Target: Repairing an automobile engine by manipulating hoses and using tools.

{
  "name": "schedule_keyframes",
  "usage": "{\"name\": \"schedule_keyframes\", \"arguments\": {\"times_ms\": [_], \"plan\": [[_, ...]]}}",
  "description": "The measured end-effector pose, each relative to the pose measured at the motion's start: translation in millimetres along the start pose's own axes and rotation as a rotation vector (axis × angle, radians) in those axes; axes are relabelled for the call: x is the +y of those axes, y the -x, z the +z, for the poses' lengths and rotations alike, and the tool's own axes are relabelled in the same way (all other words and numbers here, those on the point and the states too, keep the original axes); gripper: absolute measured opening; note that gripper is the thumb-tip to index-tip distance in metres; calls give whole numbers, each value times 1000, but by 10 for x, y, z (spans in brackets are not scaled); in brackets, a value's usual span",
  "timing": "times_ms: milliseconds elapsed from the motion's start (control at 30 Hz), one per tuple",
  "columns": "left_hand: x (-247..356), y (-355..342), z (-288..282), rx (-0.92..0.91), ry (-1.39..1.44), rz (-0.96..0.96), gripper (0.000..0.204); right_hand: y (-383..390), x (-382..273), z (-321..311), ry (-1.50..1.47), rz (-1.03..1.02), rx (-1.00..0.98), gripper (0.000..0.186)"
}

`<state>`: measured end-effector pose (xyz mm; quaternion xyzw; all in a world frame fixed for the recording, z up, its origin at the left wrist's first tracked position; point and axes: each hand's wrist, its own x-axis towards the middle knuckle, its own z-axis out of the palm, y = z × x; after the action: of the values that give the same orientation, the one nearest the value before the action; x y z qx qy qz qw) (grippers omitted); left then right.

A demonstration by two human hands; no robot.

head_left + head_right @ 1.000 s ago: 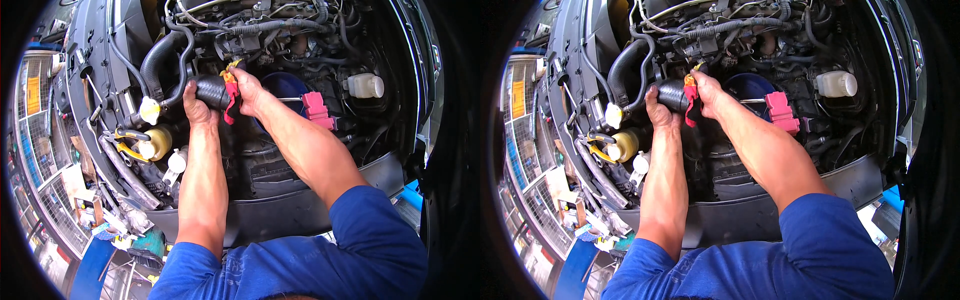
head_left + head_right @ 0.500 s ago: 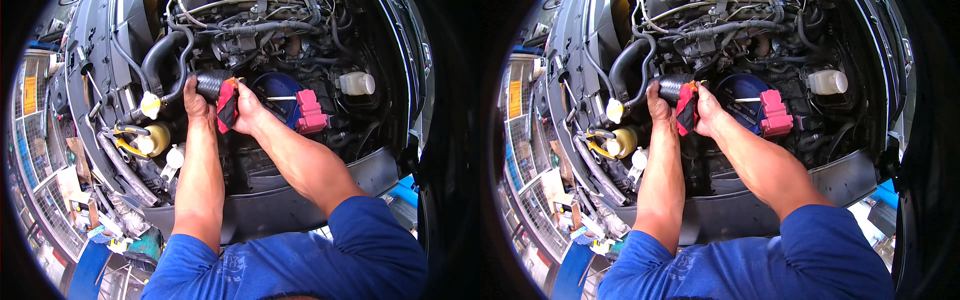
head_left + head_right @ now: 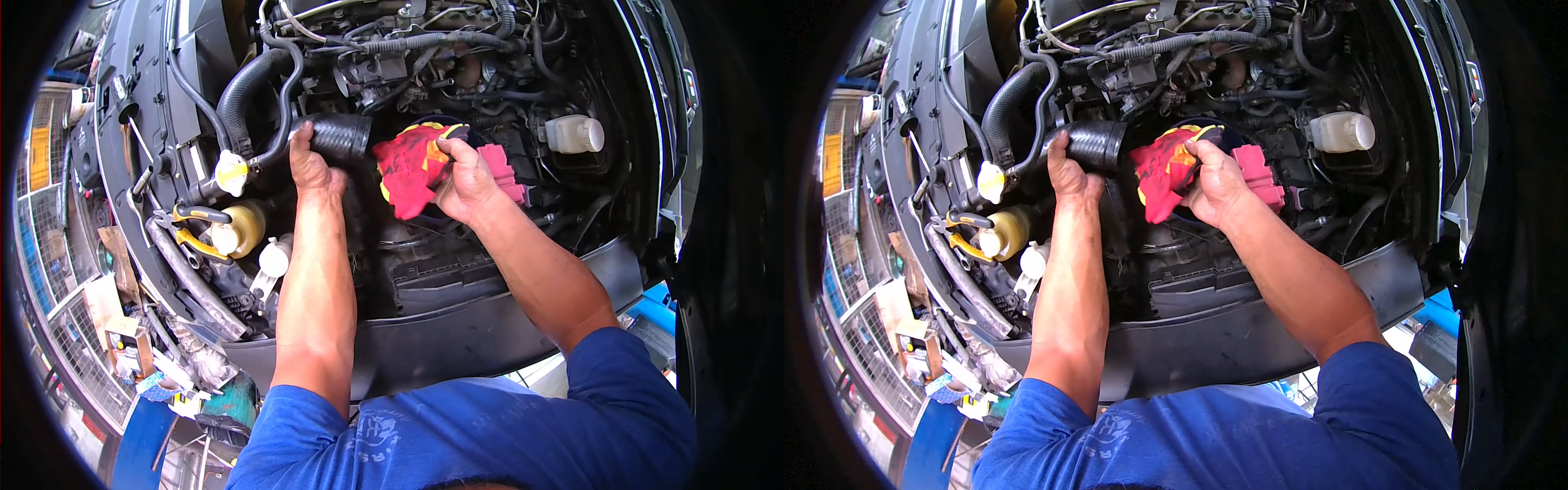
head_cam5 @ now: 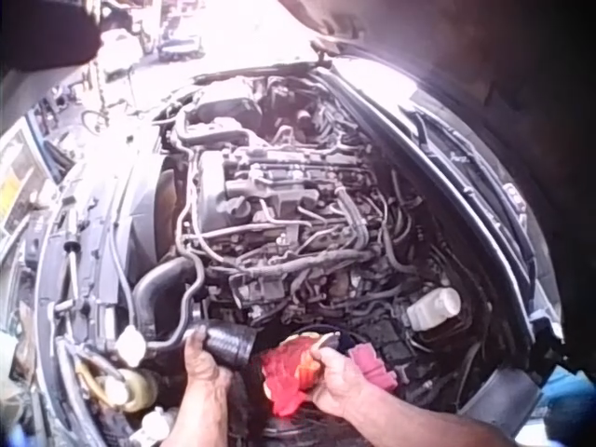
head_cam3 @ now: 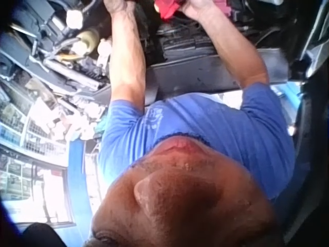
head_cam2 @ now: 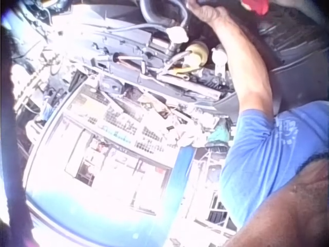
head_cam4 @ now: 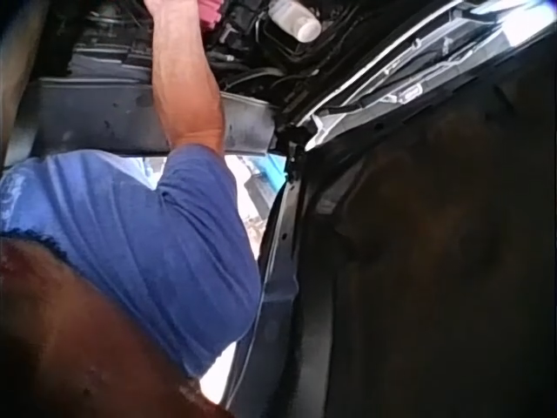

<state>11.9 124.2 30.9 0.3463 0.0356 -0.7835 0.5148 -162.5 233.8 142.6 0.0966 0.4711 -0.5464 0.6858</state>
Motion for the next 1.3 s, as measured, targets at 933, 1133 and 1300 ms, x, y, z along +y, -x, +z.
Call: {"name": "schedule_keyframes", "arguments": {"times_ms": [933, 1133, 1300], "plan": [[45, 97, 53, 43, -12, 46, 40, -827, 236, 230, 2208, -348, -406, 20], [107, 104, 74, -45, -16, 64, 51, -764, 198, 292, 313, 343, -278, 21], [75, 113, 111, -39, 2, 97, 54, -789, 261, 334, -178, 211, -308, 28]]}}
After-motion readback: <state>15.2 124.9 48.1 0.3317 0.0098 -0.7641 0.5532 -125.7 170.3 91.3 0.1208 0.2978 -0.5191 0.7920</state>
